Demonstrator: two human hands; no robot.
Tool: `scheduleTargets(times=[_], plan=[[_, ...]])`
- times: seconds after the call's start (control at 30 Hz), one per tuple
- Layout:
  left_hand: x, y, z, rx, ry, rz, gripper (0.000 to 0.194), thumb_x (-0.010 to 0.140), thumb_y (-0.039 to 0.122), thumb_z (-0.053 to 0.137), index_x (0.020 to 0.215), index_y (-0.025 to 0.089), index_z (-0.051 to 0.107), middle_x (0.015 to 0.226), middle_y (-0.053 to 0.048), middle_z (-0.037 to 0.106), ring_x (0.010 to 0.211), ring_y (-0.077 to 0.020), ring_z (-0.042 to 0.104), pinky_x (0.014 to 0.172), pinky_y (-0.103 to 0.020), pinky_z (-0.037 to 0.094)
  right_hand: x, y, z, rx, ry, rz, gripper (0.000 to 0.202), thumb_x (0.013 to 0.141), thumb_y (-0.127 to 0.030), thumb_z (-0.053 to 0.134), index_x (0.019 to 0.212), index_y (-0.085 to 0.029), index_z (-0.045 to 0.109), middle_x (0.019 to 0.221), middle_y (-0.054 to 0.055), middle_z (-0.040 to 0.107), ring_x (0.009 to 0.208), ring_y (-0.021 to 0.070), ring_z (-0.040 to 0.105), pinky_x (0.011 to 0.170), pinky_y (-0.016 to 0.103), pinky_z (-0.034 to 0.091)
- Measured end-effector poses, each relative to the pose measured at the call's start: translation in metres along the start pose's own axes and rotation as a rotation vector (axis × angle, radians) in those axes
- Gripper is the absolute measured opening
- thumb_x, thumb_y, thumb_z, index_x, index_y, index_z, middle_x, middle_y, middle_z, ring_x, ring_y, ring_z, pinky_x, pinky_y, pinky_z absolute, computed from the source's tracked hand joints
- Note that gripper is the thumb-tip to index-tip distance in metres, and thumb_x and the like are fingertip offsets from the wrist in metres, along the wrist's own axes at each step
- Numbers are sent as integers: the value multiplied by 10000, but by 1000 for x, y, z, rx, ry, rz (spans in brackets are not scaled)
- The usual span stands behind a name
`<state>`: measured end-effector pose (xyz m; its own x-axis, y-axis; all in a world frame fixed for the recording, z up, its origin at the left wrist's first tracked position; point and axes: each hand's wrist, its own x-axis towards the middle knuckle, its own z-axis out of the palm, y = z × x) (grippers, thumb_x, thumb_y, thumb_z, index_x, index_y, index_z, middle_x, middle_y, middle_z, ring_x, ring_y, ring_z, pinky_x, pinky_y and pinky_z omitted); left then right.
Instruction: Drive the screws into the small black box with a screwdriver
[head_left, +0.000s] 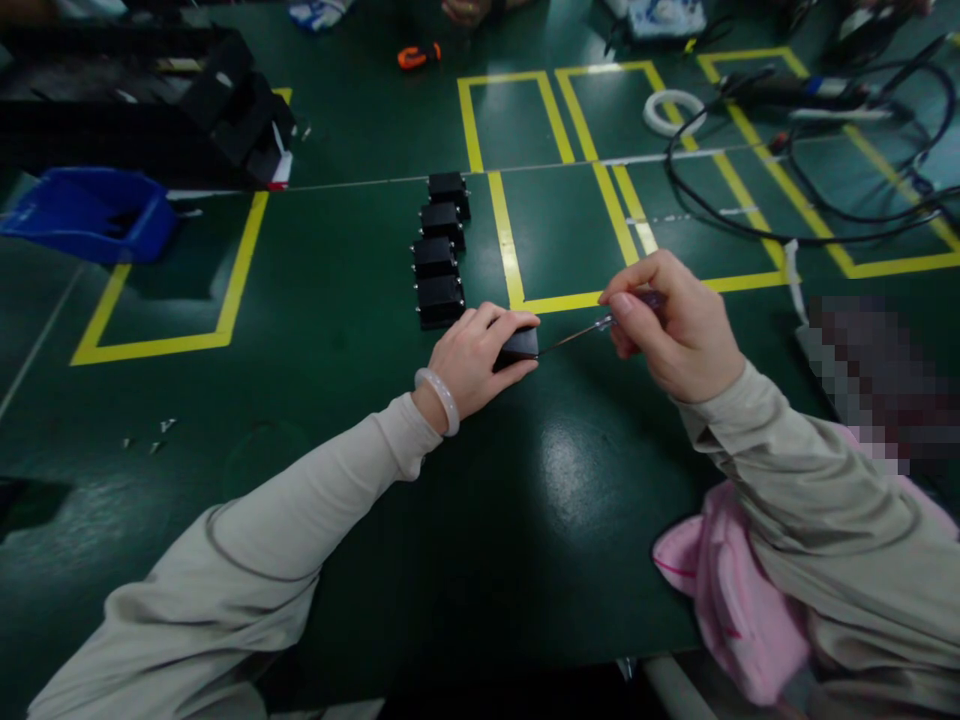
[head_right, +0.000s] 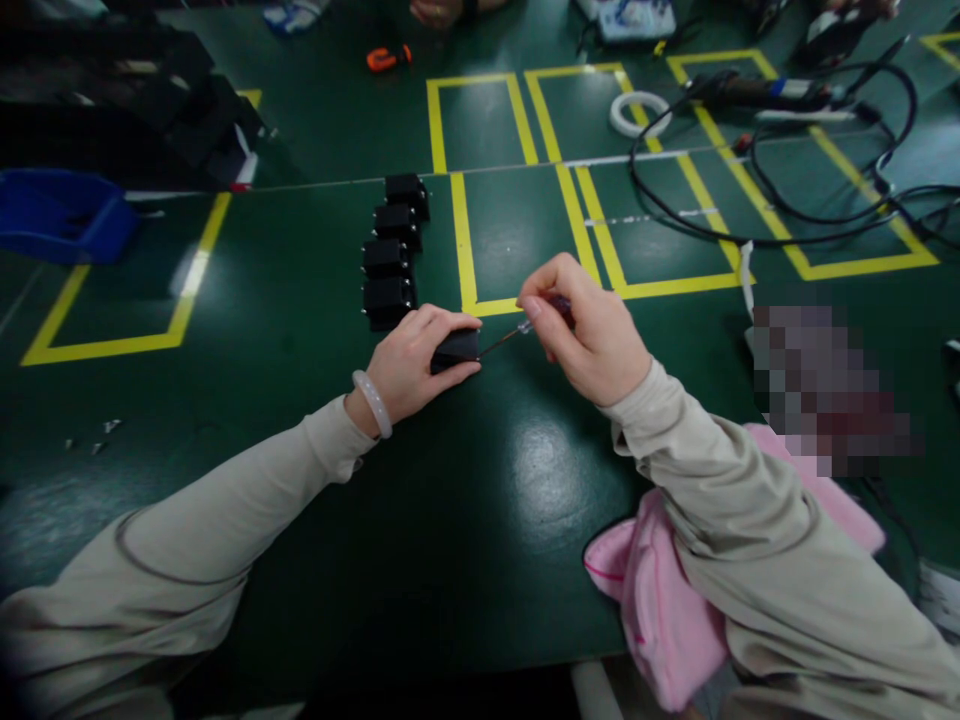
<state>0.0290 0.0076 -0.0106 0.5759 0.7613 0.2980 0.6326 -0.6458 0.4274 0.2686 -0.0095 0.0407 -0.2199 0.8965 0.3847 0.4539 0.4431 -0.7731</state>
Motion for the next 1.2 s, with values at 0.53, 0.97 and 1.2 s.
scheduleTargets(times=[0.53,0.97,1.2], plan=[[0,0,0,-4,-5,-6,401,922,307,680,1289,203,558,1204,-98,615,1096,-260,591,971,-434,504,2,-1,-1,8,0,43,332,953,-533,593,807,-237,560,497,-56,509,389,94,462,426,287,332],[-1,1,0,-3,-5,-6,402,923,305,680,1291,196,559,1212,-101,615,1096,-260,591,968,-433,506,1,2,0,65,-27,50,280,983,-451,577,810,-233,539,464,-73,468,377,98,469,418,284,348],[0,1,0,4,0,-3,397,918,299,689,1279,193,565,1197,-100,621,1094,-261,595,975,-438,507,2,5,1,67,10,9,238,979,-437,589,867,-236,531,535,-70,509,407,88,490,426,273,364]])
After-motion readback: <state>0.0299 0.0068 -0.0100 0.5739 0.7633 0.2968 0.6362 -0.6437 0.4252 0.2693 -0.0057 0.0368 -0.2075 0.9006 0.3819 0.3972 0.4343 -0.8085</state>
